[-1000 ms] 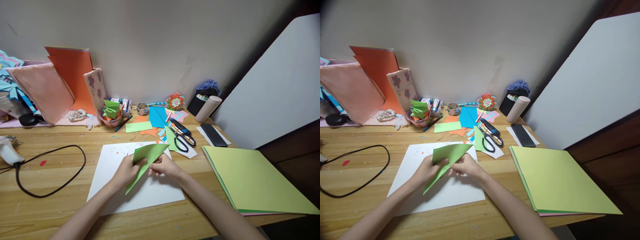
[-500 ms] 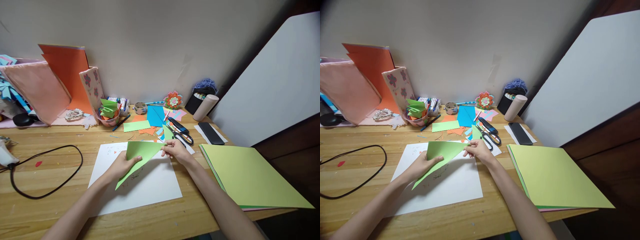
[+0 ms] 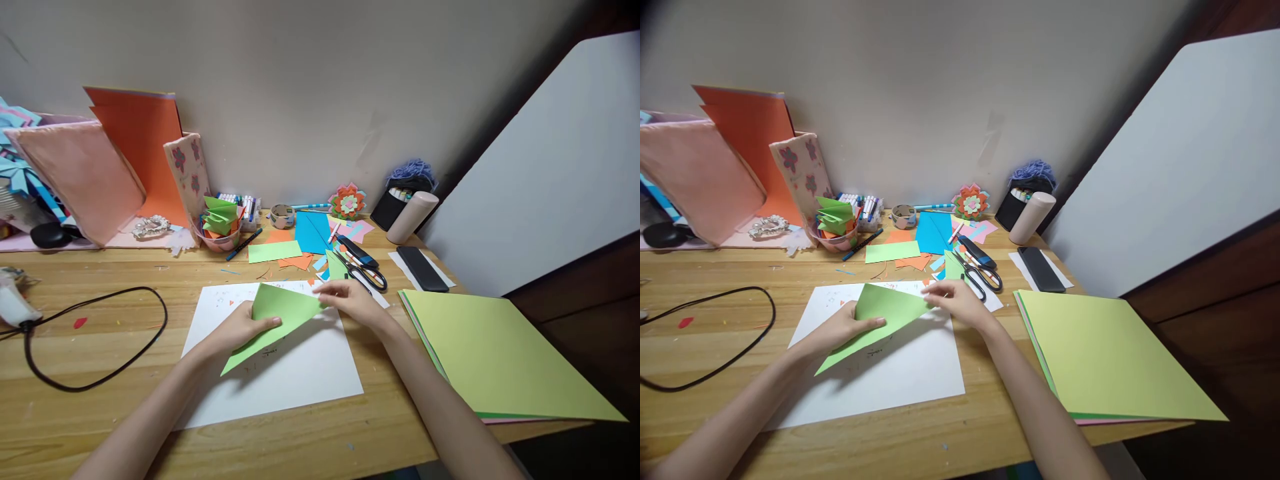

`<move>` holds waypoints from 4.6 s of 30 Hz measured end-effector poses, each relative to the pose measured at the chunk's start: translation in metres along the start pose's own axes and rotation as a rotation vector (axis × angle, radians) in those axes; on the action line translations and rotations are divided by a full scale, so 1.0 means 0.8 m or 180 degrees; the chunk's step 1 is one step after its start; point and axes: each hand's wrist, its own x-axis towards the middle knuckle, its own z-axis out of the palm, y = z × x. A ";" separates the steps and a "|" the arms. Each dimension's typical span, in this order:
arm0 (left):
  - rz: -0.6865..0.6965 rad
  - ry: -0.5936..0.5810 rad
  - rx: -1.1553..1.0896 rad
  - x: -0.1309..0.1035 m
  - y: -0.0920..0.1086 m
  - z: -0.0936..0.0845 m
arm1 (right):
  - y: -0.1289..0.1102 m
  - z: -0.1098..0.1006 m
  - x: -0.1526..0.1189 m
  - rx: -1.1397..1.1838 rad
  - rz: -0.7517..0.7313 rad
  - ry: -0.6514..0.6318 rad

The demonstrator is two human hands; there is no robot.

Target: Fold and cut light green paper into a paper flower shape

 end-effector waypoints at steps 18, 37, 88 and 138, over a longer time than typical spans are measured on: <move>0.0418 -0.0019 -0.0610 0.003 0.005 0.047 | 0.008 0.072 -0.006 0.0836 0.0403 -0.0446; -0.0144 0.0686 -0.1048 0.007 0.000 0.018 | 0.072 -0.063 0.020 -0.3359 0.0832 0.1942; 0.0175 0.1613 -0.1107 -0.003 0.019 0.018 | 0.010 0.101 -0.044 0.1237 0.0790 -0.1622; 0.0357 0.1432 -0.2482 0.006 0.002 0.016 | 0.005 0.126 -0.054 0.0986 0.0720 -0.1095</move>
